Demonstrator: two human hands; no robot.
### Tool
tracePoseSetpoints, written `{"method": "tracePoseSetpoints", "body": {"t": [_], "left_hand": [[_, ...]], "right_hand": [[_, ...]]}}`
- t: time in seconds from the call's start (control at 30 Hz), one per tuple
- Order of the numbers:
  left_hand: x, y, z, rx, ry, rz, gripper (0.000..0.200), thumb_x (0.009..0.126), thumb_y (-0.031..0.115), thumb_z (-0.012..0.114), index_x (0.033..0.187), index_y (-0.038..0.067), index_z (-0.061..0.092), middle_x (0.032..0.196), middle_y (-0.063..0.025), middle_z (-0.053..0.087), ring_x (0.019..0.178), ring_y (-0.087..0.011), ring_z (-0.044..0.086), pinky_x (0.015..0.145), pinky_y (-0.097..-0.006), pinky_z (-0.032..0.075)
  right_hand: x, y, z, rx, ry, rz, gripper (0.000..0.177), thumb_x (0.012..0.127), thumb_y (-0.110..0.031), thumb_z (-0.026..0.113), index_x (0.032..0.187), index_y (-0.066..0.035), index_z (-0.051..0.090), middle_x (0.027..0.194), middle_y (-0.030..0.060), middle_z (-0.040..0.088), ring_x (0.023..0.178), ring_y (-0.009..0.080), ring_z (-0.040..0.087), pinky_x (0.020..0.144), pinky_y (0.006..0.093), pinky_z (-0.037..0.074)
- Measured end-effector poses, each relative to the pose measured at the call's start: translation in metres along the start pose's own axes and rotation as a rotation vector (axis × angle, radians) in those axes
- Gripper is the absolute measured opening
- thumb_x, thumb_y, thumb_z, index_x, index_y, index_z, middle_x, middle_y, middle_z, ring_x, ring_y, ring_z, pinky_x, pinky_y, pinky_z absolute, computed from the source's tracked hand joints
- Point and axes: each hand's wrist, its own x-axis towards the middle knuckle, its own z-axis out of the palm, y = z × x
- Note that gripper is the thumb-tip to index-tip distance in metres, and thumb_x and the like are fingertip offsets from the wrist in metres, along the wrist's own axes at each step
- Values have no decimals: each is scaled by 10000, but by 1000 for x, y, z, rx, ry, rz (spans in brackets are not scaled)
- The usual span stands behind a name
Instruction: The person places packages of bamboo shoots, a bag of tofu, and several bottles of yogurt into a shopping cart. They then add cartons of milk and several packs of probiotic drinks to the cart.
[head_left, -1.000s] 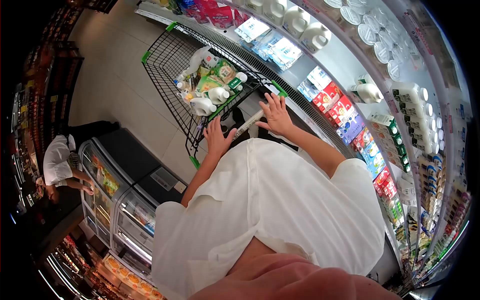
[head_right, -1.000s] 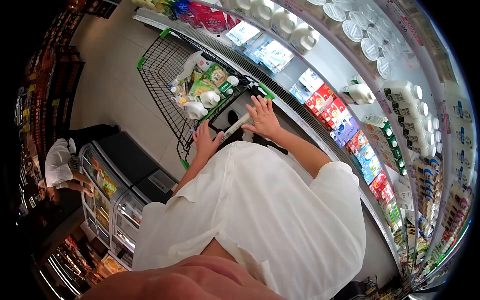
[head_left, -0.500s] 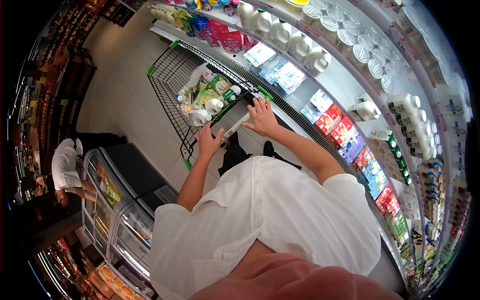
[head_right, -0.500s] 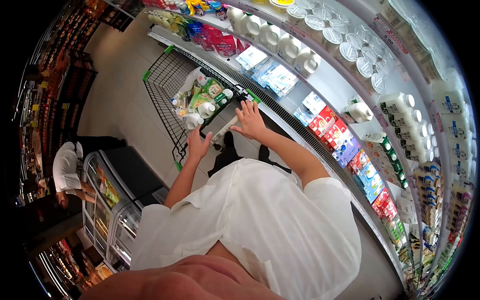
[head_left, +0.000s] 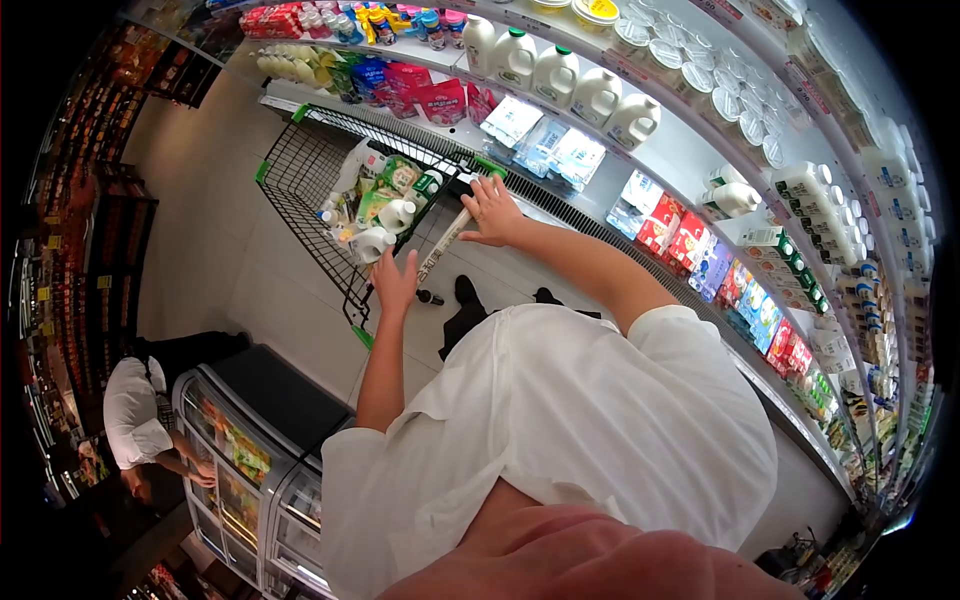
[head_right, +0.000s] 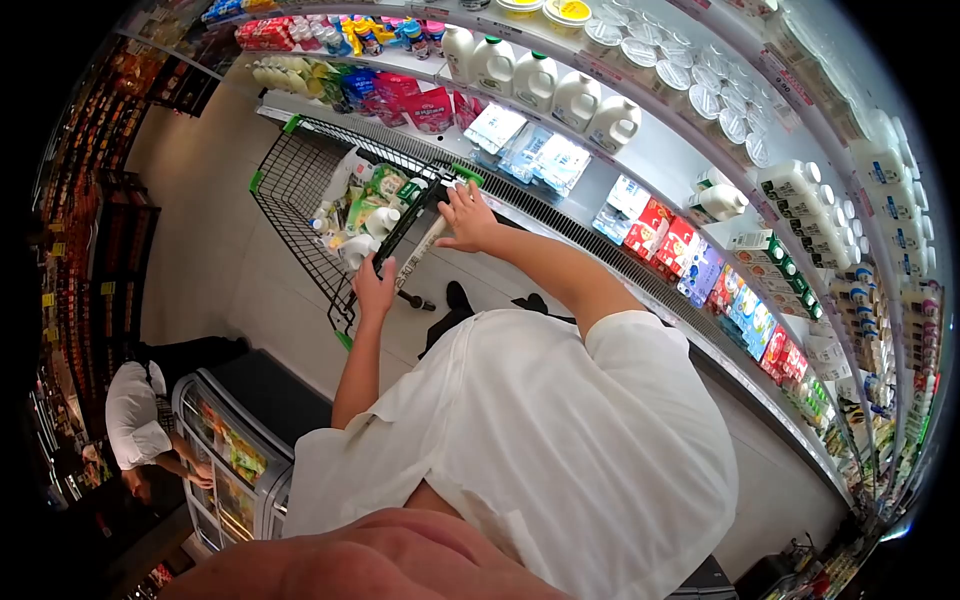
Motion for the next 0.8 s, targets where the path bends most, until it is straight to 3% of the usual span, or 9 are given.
{"method": "tracePoseSetpoints", "body": {"t": [0.37,0.8], "left_hand": [[97,-55,-17,2,-65,4,743,1066,581,653,1499,-22,611,1474,-257,670,1398,-452,589,1239,-582,340],[181,-115,-47,41,-99,-18,721,1078,580,628,1473,-23,637,1416,-259,697,1362,-461,603,1230,-574,349]], "right_hand": [[110,-11,6,0,-43,41,1028,973,-882,505,1634,-95,495,1711,268,412,1662,453,259,1346,665,78],[215,-47,-8,-45,-85,105,1027,947,-884,549,1651,-139,491,1735,224,416,1677,418,258,1329,700,101]]}}
